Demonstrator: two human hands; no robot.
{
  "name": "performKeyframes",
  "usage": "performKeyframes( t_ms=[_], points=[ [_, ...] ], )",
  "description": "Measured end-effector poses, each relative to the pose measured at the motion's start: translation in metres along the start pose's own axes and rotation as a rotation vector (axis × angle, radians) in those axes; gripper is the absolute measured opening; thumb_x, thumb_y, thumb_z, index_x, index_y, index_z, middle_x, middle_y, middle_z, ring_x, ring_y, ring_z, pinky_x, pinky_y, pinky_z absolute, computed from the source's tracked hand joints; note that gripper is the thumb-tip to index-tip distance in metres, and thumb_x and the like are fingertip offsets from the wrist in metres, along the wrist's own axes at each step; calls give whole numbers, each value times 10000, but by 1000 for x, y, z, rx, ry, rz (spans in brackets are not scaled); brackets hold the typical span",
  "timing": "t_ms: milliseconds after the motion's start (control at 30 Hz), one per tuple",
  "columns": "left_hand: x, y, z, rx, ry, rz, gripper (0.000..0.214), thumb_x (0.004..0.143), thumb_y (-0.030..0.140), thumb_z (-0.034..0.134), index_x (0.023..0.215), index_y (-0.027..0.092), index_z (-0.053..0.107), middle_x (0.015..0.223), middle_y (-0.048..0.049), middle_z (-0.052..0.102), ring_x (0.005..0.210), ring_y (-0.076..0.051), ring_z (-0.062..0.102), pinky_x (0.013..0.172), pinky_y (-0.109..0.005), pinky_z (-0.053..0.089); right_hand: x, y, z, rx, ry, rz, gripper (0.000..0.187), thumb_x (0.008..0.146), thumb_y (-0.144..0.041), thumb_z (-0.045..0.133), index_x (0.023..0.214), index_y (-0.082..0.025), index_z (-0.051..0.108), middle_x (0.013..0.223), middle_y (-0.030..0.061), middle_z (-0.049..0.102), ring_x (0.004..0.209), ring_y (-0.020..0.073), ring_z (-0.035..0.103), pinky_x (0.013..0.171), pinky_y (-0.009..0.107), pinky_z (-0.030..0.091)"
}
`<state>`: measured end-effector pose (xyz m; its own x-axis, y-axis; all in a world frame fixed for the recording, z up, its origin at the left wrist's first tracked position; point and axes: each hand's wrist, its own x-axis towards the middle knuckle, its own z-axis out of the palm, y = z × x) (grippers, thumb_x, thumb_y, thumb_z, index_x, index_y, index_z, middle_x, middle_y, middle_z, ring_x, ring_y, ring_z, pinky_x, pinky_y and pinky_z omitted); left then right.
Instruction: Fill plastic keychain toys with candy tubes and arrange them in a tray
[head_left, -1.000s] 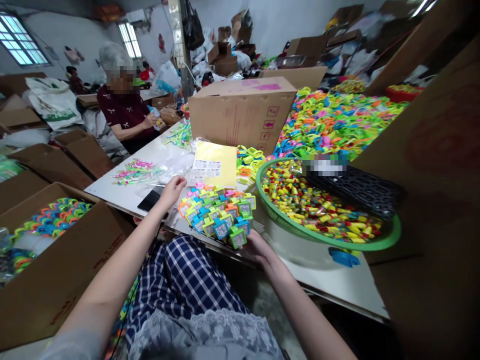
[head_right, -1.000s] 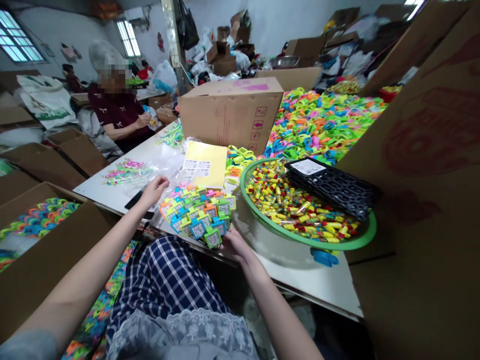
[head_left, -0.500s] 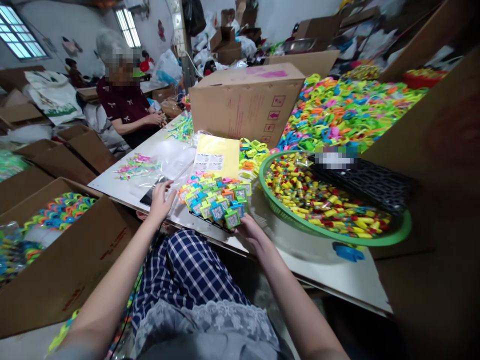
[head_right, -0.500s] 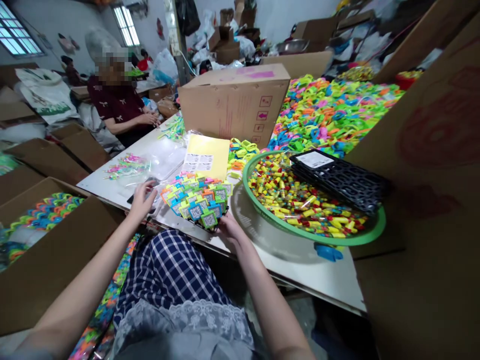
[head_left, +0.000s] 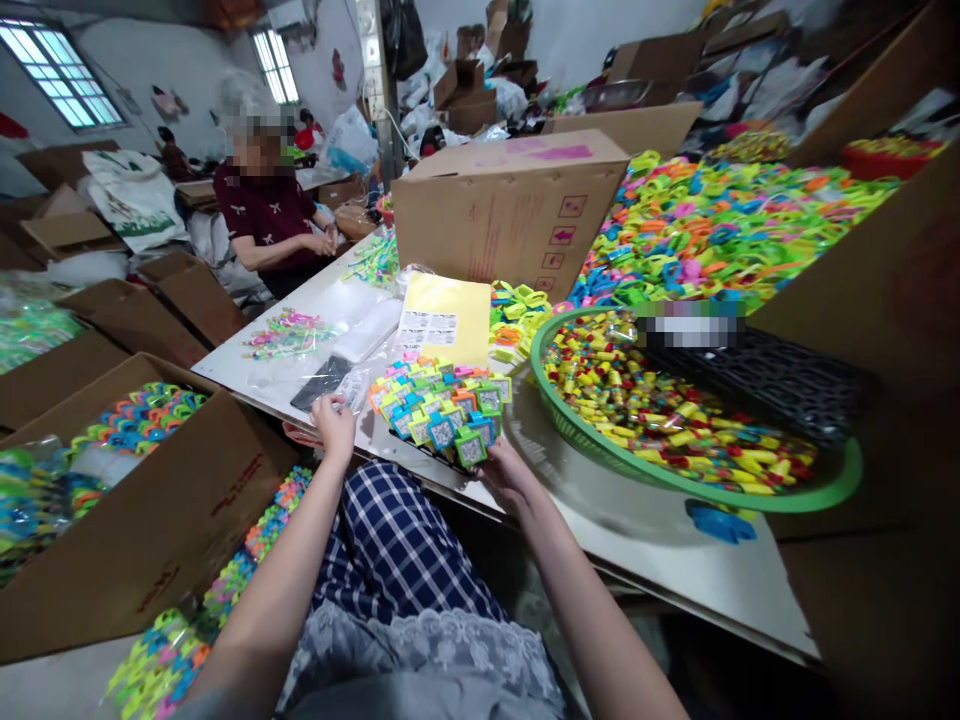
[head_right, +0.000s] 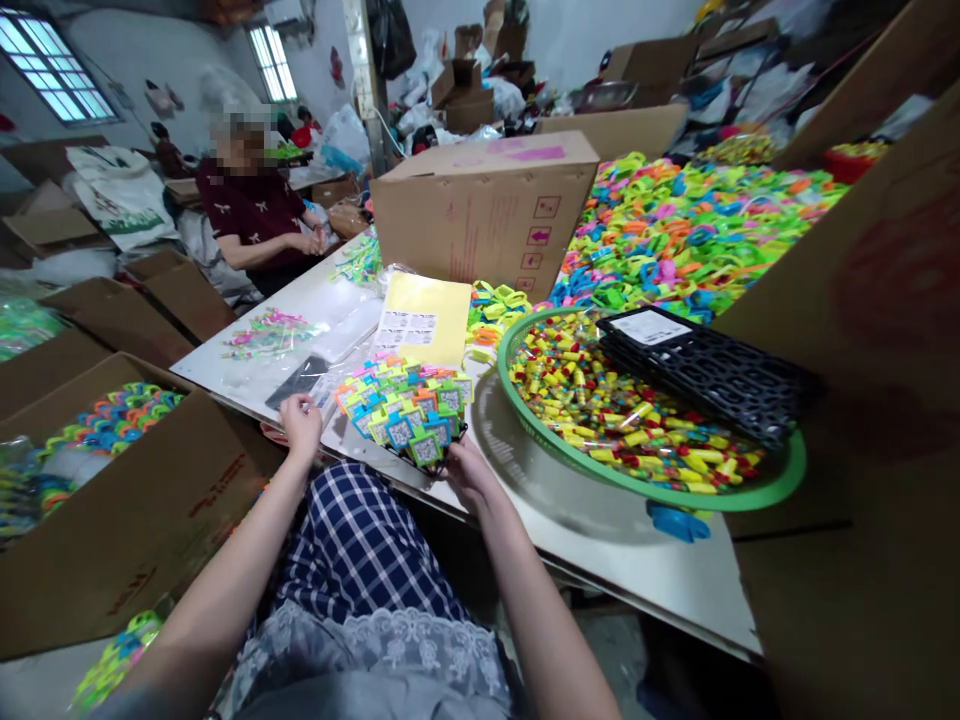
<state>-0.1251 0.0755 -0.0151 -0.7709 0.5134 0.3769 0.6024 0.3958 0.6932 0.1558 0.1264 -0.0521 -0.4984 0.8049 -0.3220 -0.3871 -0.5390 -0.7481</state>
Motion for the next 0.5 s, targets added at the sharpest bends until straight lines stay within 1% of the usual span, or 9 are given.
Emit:
performKeyframes(
  t_ms=[67, 167, 300, 400, 500],
  points=[
    [6, -5, 1, -23, 20, -9, 134, 693, 100, 480, 686, 224, 431, 773, -25, 493, 870, -230, 511, 919, -434, 388, -7, 1, -4, 22, 44, -16, 345, 500, -170, 642, 807, -239, 499, 563, -68, 583, 443, 111, 507, 374, 200, 373],
    [16, -11, 3, -55, 68, -46, 142, 724, 167, 482, 664, 234, 372, 703, 12, 444, 765, -192, 482, 851, -391, 416, -15, 2, -10, 73, 93, -49, 349, 510, -190, 682, 796, -241, 488, 572, -67, 592, 433, 109, 498, 375, 205, 356],
    [24, -11, 2, -84, 103, -68, 204, 816, 260, 426, 640, 241, 325, 635, 40, 398, 661, -159, 435, 751, -332, 424, -22, 7, -8, 102, 167, -76, 407, 525, -213, 704, 866, -256, 486, 698, -52, 657, 500, 124, 551, 398, 201, 367],
    [23, -4, -4, -85, 136, -21, 254, 884, 333, 362, 654, 246, 297, 641, 36, 373, 688, -170, 432, 761, -341, 410, -28, 10, -1, 98, 180, -84, 416, 540, -225, 719, 881, -257, 484, 657, -60, 634, 484, 118, 534, 394, 194, 356],
    [17, 4, -11, -72, 145, 79, 245, 906, 347, 337, 688, 247, 288, 716, 5, 403, 793, -199, 444, 843, -384, 380, -37, 11, 4, 96, 188, -96, 396, 529, -239, 744, 835, -245, 493, 554, -74, 568, 430, 105, 482, 379, 197, 341]
  ],
)
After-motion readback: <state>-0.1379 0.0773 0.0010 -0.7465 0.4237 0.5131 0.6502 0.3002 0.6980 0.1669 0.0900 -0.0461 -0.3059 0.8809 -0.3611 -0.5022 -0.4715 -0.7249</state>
